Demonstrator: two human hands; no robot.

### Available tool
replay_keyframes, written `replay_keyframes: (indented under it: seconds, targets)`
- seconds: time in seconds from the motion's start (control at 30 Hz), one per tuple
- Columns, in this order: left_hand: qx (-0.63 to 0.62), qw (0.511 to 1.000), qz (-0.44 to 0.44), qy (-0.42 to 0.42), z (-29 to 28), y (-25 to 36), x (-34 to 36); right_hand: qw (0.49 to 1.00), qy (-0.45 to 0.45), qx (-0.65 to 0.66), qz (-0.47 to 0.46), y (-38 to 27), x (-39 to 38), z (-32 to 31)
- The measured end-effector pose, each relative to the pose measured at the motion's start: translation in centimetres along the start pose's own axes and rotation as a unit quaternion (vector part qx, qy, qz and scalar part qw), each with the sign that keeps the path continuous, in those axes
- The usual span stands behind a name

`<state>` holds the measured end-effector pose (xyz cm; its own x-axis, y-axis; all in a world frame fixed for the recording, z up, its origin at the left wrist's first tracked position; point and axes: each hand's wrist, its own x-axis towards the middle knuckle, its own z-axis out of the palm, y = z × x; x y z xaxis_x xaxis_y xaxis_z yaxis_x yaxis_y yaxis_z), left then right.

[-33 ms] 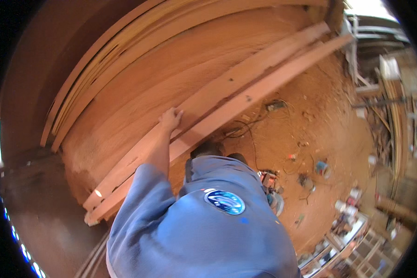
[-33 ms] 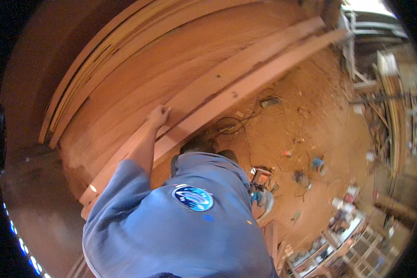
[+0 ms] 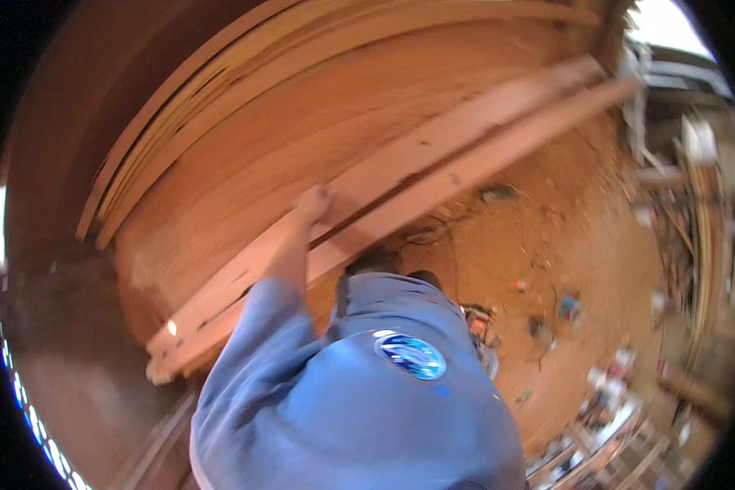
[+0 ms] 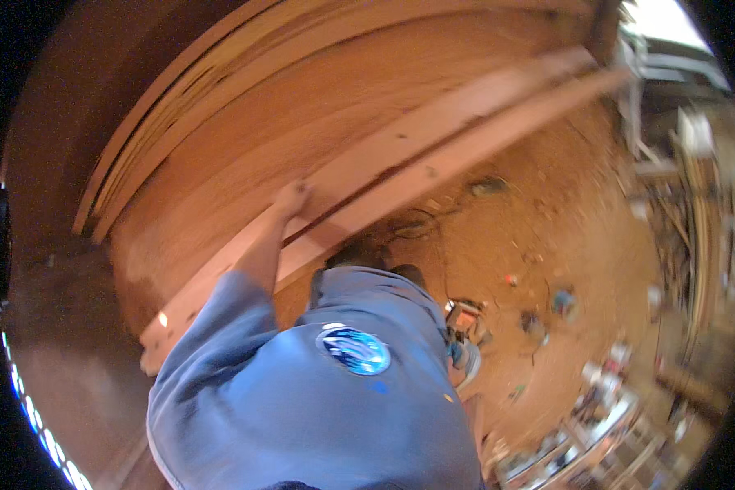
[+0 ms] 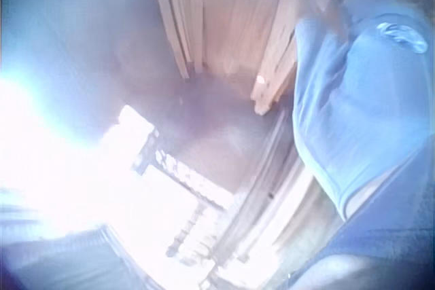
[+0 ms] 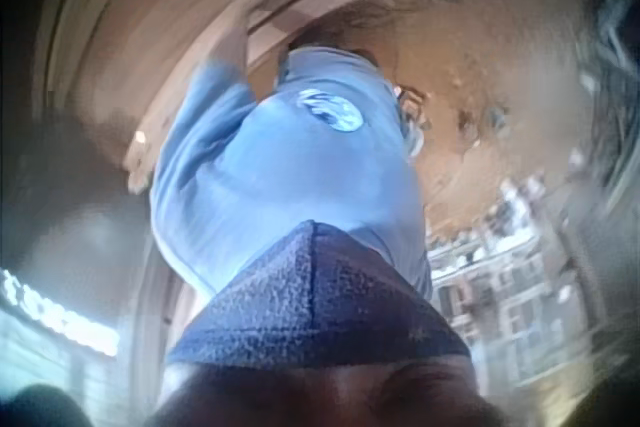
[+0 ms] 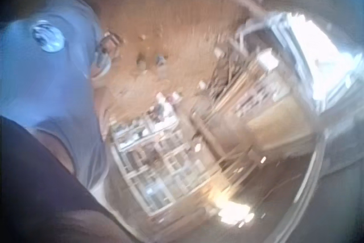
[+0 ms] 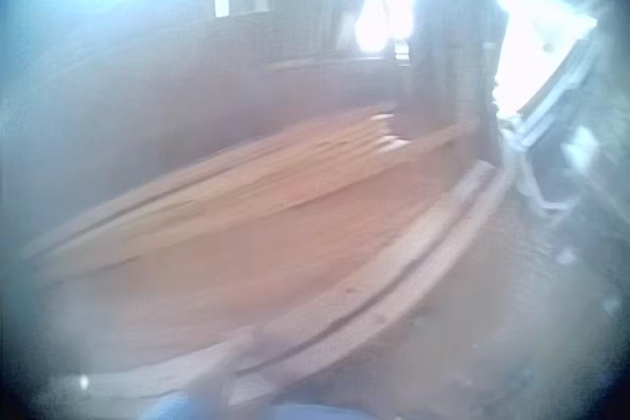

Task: The person uses a circular saw to cut a long wooden plank, then flips and repositions the plank. They then use an electric sander to smooth the surface of the plank, moving the tool back and forth along its length.

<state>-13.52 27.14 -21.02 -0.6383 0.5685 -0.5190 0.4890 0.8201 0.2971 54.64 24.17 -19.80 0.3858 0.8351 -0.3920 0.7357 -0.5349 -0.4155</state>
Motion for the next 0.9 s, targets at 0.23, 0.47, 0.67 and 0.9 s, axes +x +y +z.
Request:
replay_keyframes:
  seconds: [0.23,0.47,0.67,0.9]
  targets:
    - [-0.029,0.999,-0.029,0.025,2.2,6.2,3.4,0.99,-0.098,-0.092,-0.035,-8.7,6.2,-1.7]
    - [-0.074,0.997,-0.015,0.036,3.4,5.9,1.3,0.976,-0.134,-0.131,-0.107,-14.4,10.5,0.6]
    - [-0.078,0.988,-0.005,0.135,3.9,6.4,-0.3,0.967,-0.149,-0.151,-0.14,-18.1,12.0,1.5]
    - [-0.098,0.98,-0.01,0.173,2.5,7.5,-3.5,0.962,-0.156,-0.162,-0.154,-19.4,11.4,2.0]
